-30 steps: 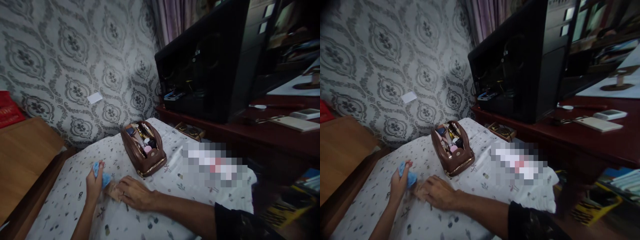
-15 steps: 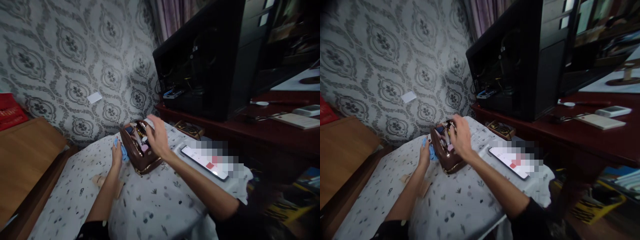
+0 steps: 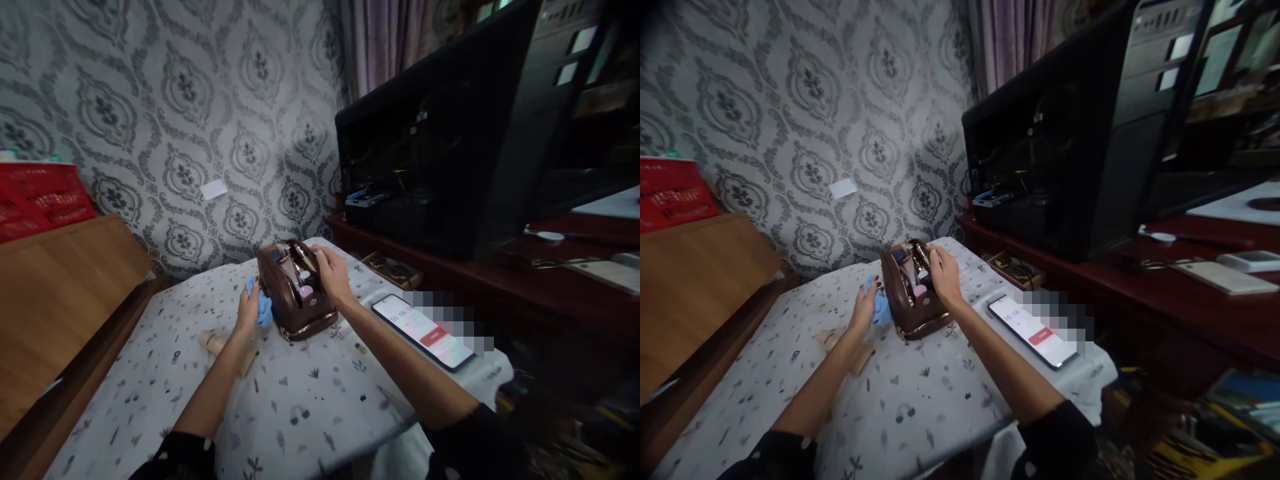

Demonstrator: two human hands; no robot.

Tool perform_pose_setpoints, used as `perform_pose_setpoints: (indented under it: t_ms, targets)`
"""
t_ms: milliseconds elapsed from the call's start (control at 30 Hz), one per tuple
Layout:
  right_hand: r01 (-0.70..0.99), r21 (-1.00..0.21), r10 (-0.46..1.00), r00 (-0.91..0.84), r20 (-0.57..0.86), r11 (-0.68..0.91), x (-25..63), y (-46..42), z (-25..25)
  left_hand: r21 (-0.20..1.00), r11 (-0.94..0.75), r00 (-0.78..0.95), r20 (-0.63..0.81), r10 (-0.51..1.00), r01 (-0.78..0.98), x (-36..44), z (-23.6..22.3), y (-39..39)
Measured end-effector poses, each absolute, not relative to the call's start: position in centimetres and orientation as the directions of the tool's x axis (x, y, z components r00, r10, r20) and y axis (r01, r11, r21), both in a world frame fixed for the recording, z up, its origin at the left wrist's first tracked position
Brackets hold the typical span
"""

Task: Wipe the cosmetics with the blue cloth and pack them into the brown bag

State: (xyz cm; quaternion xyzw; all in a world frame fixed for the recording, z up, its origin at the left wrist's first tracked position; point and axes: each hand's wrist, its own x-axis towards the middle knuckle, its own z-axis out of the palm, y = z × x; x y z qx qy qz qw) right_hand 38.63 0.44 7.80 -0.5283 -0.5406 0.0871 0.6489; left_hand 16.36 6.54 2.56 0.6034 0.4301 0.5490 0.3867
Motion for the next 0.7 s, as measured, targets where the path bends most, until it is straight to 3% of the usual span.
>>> perform_pose_setpoints:
  t_ms: [167, 267, 333, 433, 533, 700]
  targets:
    - [0.474, -0.650, 0.538, 0.367, 0.759, 0.594, 34.7, -3.7, 6.8, 0.932, -0.324, -0.136, 0.346, 0.928, 0.164, 10.6, 2.2, 4.4]
    - [0.438, -0.514, 0.584, -0.032, 0.811, 0.738, 29.9, -5.7, 4.7, 0.919, -0.314, -0.248, 0.370, 0.895, 0.240, 5.9, 2.2, 3.9]
    - [0.429, -0.470, 0.617, -0.325, 0.717, 0.771, 26.7, -6.2, 2.9, 0.905, -0.296, -0.335, 0.393, 0.857, 0.304, 3.2, 2.1, 3.4]
    - [0.610, -0.491, 0.781, -0.445, 0.438, 0.622, 22.8, -5.8, 0.6, 0.875, -0.267, -0.413, 0.435, 0.800, 0.404, 0.9, 1.5, 2.2]
    - [0.707, -0.483, 0.856, -0.435, 0.279, 0.516, 20.9, -4.8, -0.6, 0.809, -0.295, -0.324, 0.498, 0.805, 0.509, 1.4, 0.7, 0.5]
    - [0.730, -0.474, 0.869, -0.442, 0.223, 0.493, 20.4, -3.9, -1.3, 0.695, -0.450, 0.123, 0.467, 0.875, 0.560, 4.5, -0.1, -0.6]
